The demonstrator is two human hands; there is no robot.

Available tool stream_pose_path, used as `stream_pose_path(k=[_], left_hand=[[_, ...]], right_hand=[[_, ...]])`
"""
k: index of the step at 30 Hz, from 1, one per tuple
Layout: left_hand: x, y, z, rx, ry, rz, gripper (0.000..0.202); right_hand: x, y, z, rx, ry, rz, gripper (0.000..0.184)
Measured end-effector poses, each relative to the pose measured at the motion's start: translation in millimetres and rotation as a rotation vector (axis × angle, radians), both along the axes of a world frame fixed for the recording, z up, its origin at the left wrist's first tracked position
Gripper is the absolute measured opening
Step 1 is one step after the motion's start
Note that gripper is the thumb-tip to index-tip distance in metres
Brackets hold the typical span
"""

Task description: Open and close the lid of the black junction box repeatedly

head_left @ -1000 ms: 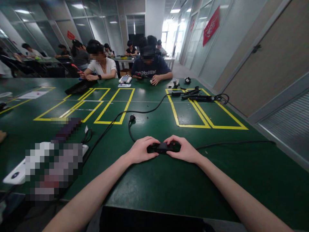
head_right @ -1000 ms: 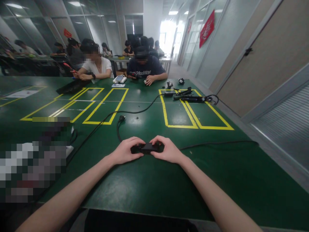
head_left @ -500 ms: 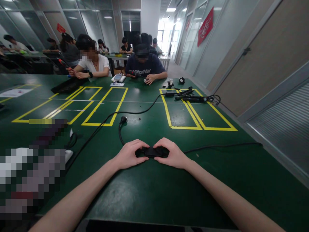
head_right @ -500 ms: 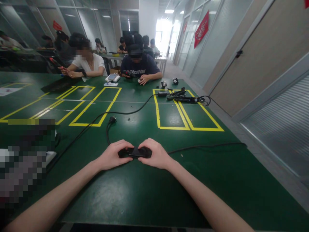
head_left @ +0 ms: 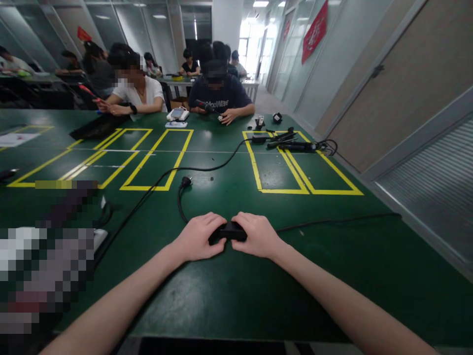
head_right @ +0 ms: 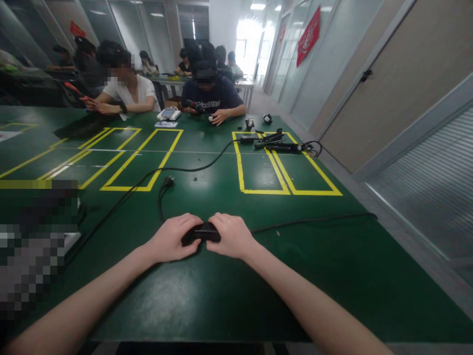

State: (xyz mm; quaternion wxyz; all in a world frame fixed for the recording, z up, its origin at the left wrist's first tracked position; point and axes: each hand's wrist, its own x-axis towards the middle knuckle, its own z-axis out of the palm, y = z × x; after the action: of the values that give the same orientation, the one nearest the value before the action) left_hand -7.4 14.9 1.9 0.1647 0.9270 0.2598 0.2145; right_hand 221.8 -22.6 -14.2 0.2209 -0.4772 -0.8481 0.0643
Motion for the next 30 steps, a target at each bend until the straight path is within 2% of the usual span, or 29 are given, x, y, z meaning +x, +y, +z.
stream_pose_path(k=[2,8,14,19,24,30], left_hand=[[4,1,-2.8,0.077,0.066,0.011,0.027],[10,12,-0.1,0.087,0.199,-0.043,0.031],[11,29,8.3,0.069,0.232,-0.112,0.032],[10,34,2.7,0.195,0.211,-0.122,0.035],[7,28,0.8,0.200,0.146,-0.198,0.029],[5,24,3.4,0.169,0.139,-0.125,0.030]], right_hand=[[-1,3,2.5,-0.038,-0.055,0.022,0.024],[5,8,14.1,-0.099,-0.114,0.038,0.021],[5,12,17.8,-0.118,-0.203,0.023,0.023],[4,11,20.7,-0.116,-0.260,0.024,0.027],[6,9,17.3,-0.069,-0.236,0.046,0.029],[16,8,9.6,0.009,-0.112,0.117,0.027]])
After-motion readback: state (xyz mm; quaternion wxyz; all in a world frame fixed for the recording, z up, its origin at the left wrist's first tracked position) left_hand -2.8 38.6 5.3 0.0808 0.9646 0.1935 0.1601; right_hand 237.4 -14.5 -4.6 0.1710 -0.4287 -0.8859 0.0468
